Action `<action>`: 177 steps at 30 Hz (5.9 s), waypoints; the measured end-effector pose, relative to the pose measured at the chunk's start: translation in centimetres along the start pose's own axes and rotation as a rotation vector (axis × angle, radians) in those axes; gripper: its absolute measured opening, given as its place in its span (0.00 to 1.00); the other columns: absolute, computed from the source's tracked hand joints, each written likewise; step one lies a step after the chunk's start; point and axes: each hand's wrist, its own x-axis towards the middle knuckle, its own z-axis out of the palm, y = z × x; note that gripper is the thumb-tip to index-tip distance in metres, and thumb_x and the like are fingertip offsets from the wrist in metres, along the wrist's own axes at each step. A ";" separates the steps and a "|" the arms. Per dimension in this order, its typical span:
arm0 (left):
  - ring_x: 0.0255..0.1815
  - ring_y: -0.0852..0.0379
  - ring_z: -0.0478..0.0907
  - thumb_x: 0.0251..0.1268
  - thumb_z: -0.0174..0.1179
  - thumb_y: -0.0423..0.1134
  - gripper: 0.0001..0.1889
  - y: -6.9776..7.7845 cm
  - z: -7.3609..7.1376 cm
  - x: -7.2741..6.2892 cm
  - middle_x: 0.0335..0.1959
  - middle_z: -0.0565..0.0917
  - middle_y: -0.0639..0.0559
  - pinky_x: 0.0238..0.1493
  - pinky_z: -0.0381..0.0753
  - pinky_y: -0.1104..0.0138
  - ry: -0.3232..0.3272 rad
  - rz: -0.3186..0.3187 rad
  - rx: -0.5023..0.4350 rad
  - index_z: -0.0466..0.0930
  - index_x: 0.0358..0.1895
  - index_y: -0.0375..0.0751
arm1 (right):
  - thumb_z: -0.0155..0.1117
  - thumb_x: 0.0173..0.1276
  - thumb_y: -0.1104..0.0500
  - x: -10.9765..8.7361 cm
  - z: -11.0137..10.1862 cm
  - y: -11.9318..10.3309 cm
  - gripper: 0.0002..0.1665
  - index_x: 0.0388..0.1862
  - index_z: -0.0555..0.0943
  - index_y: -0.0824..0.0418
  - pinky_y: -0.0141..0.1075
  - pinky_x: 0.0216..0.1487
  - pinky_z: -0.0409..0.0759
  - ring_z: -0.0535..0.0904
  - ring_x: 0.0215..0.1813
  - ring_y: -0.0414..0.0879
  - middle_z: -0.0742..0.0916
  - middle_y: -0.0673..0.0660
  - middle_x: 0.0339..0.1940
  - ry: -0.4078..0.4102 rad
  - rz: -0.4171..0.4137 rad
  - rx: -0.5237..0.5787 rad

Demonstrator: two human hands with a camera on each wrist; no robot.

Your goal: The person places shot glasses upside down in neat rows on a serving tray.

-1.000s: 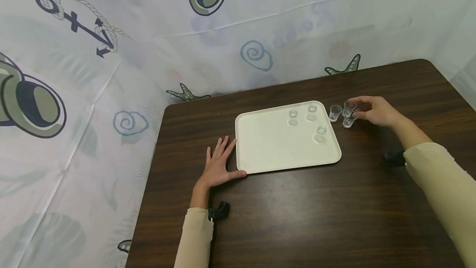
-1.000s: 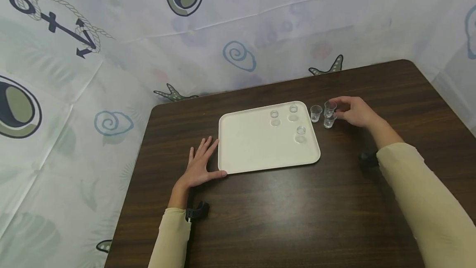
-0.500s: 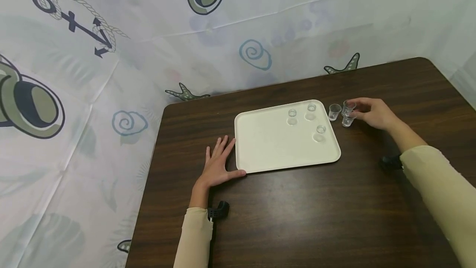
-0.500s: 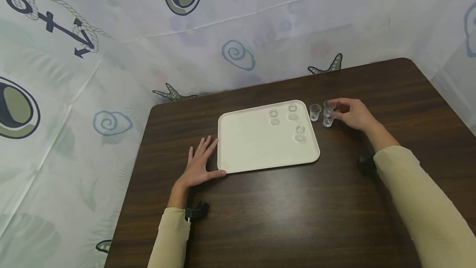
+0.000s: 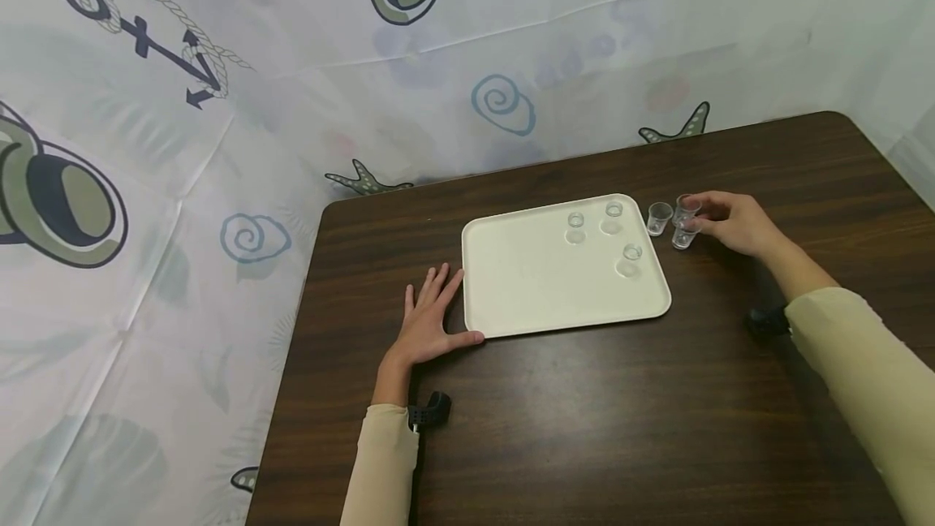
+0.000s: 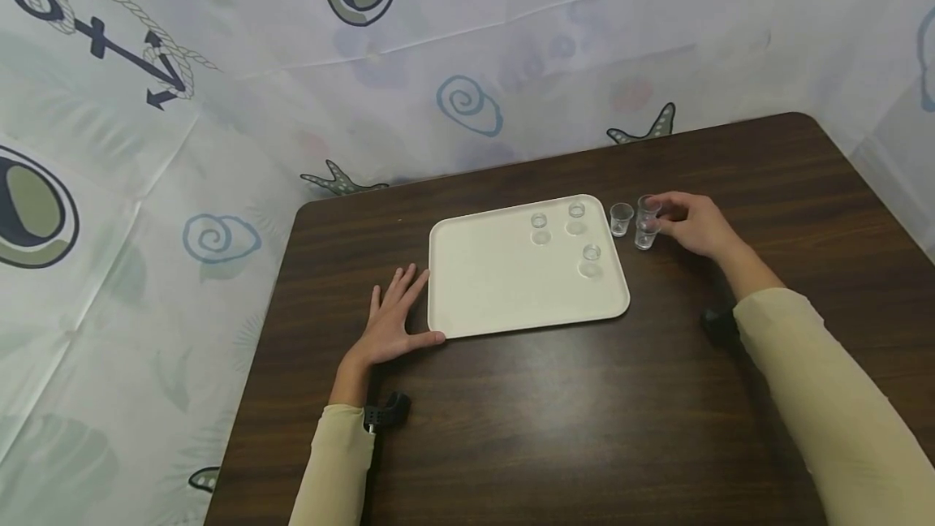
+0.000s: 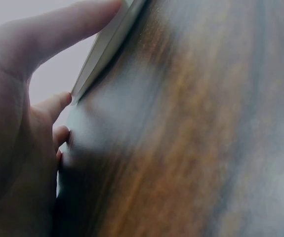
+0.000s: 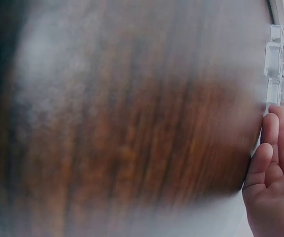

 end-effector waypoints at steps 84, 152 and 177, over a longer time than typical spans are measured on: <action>0.80 0.46 0.36 0.46 0.62 0.76 0.58 -0.2 0.0 0.1 0.80 0.45 0.47 0.70 0.28 0.38 -0.002 -0.003 0.003 0.45 0.80 0.61 | 0.71 0.52 0.75 -1.3 5.4 -13.7 0.22 0.47 0.83 0.65 0.43 0.33 0.78 0.75 0.50 0.57 0.81 0.61 0.47 -0.010 -0.805 -0.744; 0.80 0.46 0.36 0.46 0.64 0.75 0.58 -0.2 0.1 0.1 0.80 0.45 0.47 0.70 0.29 0.37 0.008 0.007 0.003 0.46 0.80 0.59 | 0.72 0.53 0.71 -2.0 9.9 -13.2 0.13 0.31 0.79 0.58 0.41 0.32 0.66 0.69 0.38 0.52 0.75 0.57 0.36 -0.045 -0.973 -0.959; 0.80 0.47 0.35 0.47 0.63 0.75 0.58 -0.1 0.0 0.1 0.81 0.44 0.48 0.70 0.28 0.38 -0.001 0.003 -0.004 0.46 0.80 0.60 | 0.69 0.61 0.66 -2.5 3.2 -16.6 0.21 0.54 0.83 0.59 0.44 0.37 0.75 0.74 0.46 0.52 0.80 0.57 0.51 0.084 -0.778 -0.479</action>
